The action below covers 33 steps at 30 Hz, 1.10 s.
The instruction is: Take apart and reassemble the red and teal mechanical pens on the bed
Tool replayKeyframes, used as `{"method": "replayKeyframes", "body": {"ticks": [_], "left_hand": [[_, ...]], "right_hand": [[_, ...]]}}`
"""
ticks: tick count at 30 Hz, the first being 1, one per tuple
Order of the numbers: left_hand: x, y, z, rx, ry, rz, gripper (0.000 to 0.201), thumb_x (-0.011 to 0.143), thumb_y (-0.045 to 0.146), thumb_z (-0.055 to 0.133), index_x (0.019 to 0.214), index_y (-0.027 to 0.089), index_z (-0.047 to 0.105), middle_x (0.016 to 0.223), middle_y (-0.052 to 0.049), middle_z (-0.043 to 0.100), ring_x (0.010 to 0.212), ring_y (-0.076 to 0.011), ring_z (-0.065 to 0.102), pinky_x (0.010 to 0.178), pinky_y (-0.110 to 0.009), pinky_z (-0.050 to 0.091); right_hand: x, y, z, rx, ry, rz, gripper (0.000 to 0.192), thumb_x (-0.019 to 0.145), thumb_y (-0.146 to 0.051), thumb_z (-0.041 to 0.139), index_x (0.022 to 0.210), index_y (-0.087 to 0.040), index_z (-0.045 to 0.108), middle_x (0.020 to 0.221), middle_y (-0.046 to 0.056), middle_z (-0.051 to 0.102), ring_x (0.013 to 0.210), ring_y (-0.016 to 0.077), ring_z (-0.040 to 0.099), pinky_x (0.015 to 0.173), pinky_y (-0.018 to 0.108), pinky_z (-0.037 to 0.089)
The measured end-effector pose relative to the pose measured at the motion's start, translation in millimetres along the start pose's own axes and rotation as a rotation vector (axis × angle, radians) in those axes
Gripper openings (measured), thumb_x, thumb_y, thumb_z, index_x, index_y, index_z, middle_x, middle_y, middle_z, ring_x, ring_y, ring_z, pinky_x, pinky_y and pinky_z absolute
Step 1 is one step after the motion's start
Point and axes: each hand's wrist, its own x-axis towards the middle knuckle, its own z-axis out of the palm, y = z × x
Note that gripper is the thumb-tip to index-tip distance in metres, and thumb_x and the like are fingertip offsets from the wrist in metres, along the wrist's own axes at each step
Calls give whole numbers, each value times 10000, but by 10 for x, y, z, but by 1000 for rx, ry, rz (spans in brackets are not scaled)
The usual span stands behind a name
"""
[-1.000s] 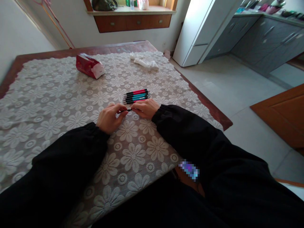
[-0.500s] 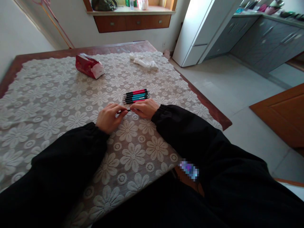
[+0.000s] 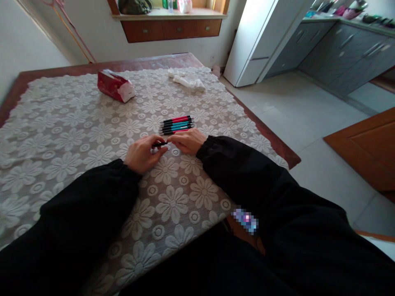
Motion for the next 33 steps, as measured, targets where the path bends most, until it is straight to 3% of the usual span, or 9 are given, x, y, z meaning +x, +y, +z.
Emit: {"method": "replayKeyframes", "body": {"ticks": [5,9,13,18,24,29,33], "left_hand": [[2,-34,17,39,49,47,314,972,434,515,1013,216,737,990,-70,706,950,-235,650,837,-339,512],[2,-37,13,50,25,14,332,983,426,491,1073,213,729,962,-71,711,898,-231,655,806,-340,505],[-5,-23,8,-12,11,-71,293,972,419,511,1116,214,663,917,-44,728,787,-205,660,744,-320,500],[-4,-27,14,-3,24,-20,248,900,430,617,1026,222,670,979,-60,718,917,-242,658,811,-348,509],[5,-28,4,78,30,-11,321,981,416,478,934,219,726,985,-83,699,995,-263,627,827,-367,497],[10,-13,0,54,1,-17,345,1013,381,411,1041,213,711,990,-80,707,957,-249,635,804,-357,487],[5,-21,4,72,-3,-69,323,1015,347,393,998,212,686,966,-77,715,953,-253,637,798,-354,476]], "right_hand": [[5,-5,-2,8,-2,2,330,1029,-273,408,1252,-252,650,1018,25,727,761,139,594,621,271,297],[7,-4,-4,29,-9,14,348,1035,-277,394,1305,-263,614,1015,27,720,776,140,597,634,266,317],[6,-8,-18,14,-36,17,341,1038,-282,392,1280,-266,632,1038,30,718,781,141,596,630,267,314],[6,-7,-18,-11,-46,16,331,1039,-299,401,1250,-255,653,1031,27,720,771,144,597,615,273,295],[12,-13,-23,-8,-45,23,332,1039,-286,398,1247,-250,654,1034,36,721,782,144,595,623,274,298],[11,-12,-28,3,-53,27,341,1036,-297,384,1231,-244,658,1041,41,719,784,146,596,622,279,306],[15,-13,-51,1,-57,33,335,1010,-280,395,1176,-238,683,1006,38,724,760,145,590,605,283,289]]}}
